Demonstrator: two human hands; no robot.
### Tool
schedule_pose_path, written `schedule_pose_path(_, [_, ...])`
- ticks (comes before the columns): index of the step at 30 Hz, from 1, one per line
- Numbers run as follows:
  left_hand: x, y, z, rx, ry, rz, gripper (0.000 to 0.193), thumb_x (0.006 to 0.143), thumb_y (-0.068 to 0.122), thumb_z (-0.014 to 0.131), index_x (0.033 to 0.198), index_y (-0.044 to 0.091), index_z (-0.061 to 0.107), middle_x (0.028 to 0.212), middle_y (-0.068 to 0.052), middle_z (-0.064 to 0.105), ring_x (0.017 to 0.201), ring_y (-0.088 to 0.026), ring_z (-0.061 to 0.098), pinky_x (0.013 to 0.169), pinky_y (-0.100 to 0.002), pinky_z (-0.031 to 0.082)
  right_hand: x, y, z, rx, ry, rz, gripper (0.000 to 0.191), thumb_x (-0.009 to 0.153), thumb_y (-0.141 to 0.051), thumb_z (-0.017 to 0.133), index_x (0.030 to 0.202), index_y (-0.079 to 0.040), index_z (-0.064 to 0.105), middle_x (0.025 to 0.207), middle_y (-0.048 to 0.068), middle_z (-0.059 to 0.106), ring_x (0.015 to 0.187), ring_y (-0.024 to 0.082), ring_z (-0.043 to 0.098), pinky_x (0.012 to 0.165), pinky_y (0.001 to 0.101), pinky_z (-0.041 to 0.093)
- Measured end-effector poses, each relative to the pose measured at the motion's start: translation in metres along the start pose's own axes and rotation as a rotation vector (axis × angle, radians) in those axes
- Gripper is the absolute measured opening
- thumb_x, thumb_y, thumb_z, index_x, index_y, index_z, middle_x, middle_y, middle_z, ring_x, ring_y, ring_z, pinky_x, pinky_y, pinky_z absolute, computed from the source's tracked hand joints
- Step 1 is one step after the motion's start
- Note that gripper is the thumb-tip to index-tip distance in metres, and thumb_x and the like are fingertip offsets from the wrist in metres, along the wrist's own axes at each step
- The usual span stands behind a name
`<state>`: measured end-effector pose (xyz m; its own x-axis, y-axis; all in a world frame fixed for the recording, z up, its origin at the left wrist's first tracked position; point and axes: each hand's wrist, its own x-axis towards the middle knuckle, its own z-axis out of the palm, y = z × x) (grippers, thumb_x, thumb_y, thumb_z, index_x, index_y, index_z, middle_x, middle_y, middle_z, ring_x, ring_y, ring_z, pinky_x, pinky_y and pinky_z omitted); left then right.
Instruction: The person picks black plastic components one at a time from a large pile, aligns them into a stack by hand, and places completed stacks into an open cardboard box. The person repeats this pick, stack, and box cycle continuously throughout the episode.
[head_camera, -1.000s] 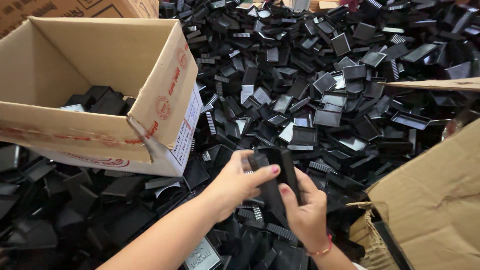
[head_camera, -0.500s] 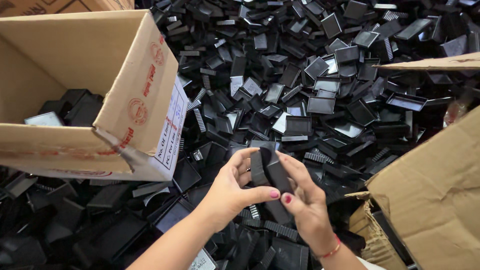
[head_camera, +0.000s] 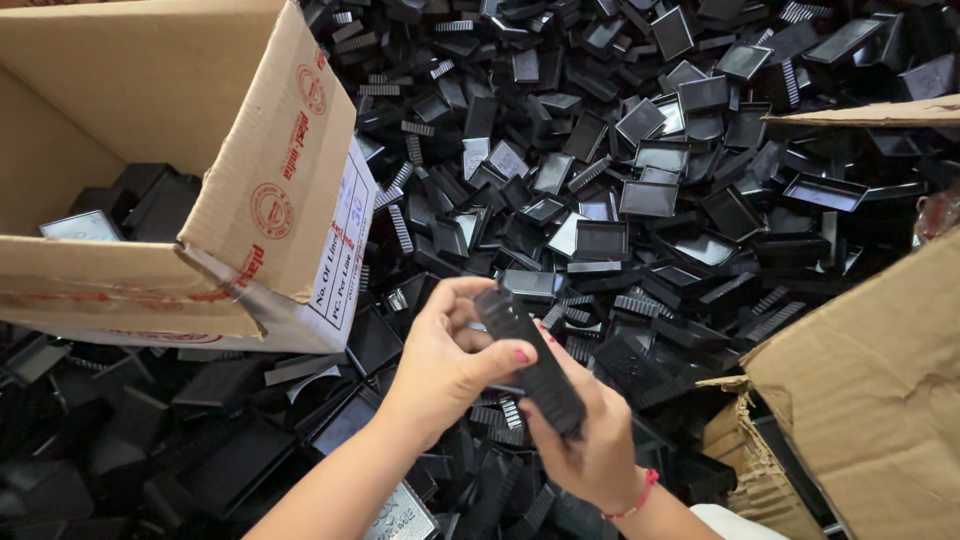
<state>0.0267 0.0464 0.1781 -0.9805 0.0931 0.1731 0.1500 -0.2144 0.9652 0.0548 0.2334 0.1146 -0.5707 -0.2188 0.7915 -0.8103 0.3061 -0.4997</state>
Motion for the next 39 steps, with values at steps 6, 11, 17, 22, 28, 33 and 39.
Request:
schedule_pose_path(6, [-0.024, 0.041, 0.000, 0.879, 0.116, 0.600, 0.061, 0.068, 0.059, 0.084, 0.071, 0.005, 0.056, 0.065, -0.005, 0.054, 0.058, -0.021, 0.057, 0.055, -0.033, 0.046, -0.028, -0.006, -0.008, 0.504, -0.137, 0.521, 0.050, 0.095, 0.000, 0.074, 0.141, 0.009, 0.057, 0.098, 0.018, 0.069, 0.070, 0.012, 0.060, 0.062, 0.0236, 0.045])
schedule_pose_path(11, [-0.058, 0.136, -0.024, 1.366, 0.199, 1.371, 0.061, 0.072, 0.064, 0.080, 0.078, 0.008, 0.058, 0.072, -0.005, 0.052, 0.064, -0.025, 0.056, 0.058, -0.039, 0.040, 0.012, -0.003, -0.026, 0.368, -0.128, 0.070, 0.056, 0.094, -0.004, 0.070, 0.143, 0.005, 0.045, 0.132, 0.016, 0.066, 0.110, 0.015, 0.069, 0.094, 0.0263, 0.057])
schedule_pose_path(17, [0.013, 0.199, -0.098, 1.900, 0.647, 0.647, 0.048, 0.082, 0.043, 0.087, 0.101, 0.008, 0.061, 0.098, -0.010, 0.061, 0.085, -0.031, 0.060, 0.074, -0.044, 0.048, 0.032, 0.047, -0.038, 0.140, 0.180, 0.489, 0.037, 0.095, -0.009, 0.069, 0.131, -0.003, 0.065, 0.104, 0.008, 0.078, 0.093, 0.010, 0.071, 0.085, 0.0242, 0.056])
schedule_pose_path(22, [0.035, 0.080, -0.081, 1.596, 0.435, 1.085, 0.048, 0.066, 0.029, 0.088, 0.103, 0.009, 0.066, 0.107, -0.013, 0.066, 0.095, -0.035, 0.061, 0.079, -0.045, 0.052, 0.012, 0.104, -0.005, -0.022, 0.061, 0.720, 0.030, 0.087, -0.015, 0.075, 0.116, -0.007, 0.073, 0.092, 0.009, 0.079, 0.081, 0.015, 0.074, 0.075, 0.0292, 0.059])
schedule_pose_path(28, [0.040, -0.088, -0.078, 1.719, -0.260, 0.321, 0.019, 0.075, 0.006, 0.064, 0.095, 0.007, 0.065, 0.098, -0.010, 0.064, 0.093, -0.032, 0.066, 0.072, -0.042, 0.058, -0.036, 0.117, 0.056, -0.348, -0.484, 0.274, 0.062, 0.082, -0.033, 0.076, 0.135, -0.007, 0.058, 0.140, 0.023, 0.058, 0.124, 0.042, 0.056, 0.099, 0.0490, 0.048])
schedule_pose_path(33, [0.025, -0.157, -0.109, 1.785, -0.438, -0.002, 0.024, 0.082, 0.008, 0.068, 0.106, 0.006, 0.064, 0.109, -0.013, 0.063, 0.100, -0.032, 0.067, 0.078, -0.043, 0.059, -0.046, 0.114, 0.069, -0.321, -0.691, 0.358, 0.066, 0.082, -0.041, 0.078, 0.136, -0.011, 0.055, 0.141, 0.024, 0.050, 0.125, 0.042, 0.052, 0.096, 0.0495, 0.046])
schedule_pose_path(39, [0.033, -0.179, -0.076, 1.524, -0.612, -0.107, 0.038, 0.081, 0.028, 0.078, 0.111, 0.008, 0.066, 0.119, -0.011, 0.064, 0.111, -0.031, 0.066, 0.094, -0.042, 0.055, -0.043, 0.132, 0.068, -0.468, -0.729, 0.809, 0.039, 0.083, -0.040, 0.072, 0.105, -0.011, 0.059, 0.112, 0.009, 0.066, 0.109, 0.030, 0.065, 0.091, 0.0443, 0.053])
